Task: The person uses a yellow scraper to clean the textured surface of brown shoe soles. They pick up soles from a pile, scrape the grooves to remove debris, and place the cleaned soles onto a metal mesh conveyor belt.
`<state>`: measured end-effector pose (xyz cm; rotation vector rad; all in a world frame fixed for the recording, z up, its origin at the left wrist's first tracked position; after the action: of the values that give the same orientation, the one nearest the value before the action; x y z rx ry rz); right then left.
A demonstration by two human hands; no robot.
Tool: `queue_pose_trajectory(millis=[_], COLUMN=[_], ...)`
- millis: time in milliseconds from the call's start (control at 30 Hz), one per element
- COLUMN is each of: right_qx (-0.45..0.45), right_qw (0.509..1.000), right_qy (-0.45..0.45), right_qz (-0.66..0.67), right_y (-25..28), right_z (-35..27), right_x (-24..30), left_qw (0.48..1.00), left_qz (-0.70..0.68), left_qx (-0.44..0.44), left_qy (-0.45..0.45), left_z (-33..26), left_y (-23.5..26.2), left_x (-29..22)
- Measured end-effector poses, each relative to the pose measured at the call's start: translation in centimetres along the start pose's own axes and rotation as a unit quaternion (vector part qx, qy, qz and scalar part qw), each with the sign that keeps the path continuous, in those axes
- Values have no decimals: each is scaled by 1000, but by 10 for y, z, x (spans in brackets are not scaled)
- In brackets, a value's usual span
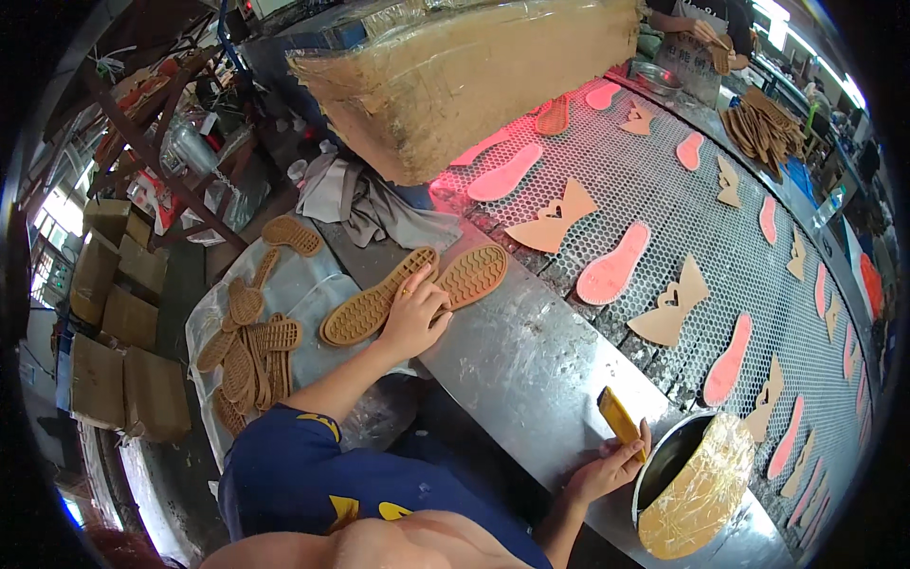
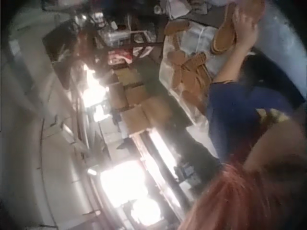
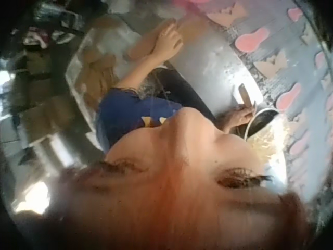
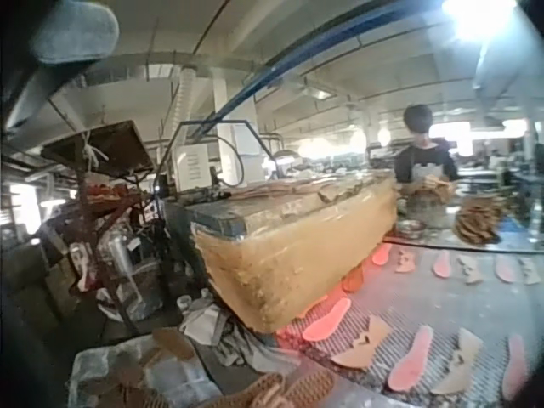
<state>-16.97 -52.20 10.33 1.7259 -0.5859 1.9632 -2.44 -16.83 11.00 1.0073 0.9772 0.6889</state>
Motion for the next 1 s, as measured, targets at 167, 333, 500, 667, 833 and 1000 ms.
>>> queue_pose_trajectory(millis=[167,333,500,667,833,1000], right_qx=[43,55,50,69,67,58], right_qw=[993,991,990,993,996,996], right_qy=[-22,1,11,30,31,30], right_qz=[103,118,130,87,41,53], right_y=[-6,1,10,17,20,33], right_z=[-2,-2,1,7,6,8], right_x=[-2,-4,-11,-23,-15,-17], left_qw=[1000,1000,1000,999,999,1000], left_qz=[5,17,27,32,30,27], left_qx=[9,11,13,15,23,15], left_qy=[-1,2,6,2,11,5], left_z=[1,0,-1,1,-2,-1], left_y=[-2,-6,-12,-15,-18,-16], left_x=[-6,-12,-22,-31,-34,-41])
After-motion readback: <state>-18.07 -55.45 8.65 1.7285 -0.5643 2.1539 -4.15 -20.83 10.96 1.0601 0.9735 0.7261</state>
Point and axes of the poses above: each hand's wrist, its own z-axis towards the middle knuckle, its own y-axis out of the back of the hand, x = y × z, the point moved 5 cm from there along z, towards the middle knuckle, and after that the axes turned 14 degrees about x, right-handed, at the moved point
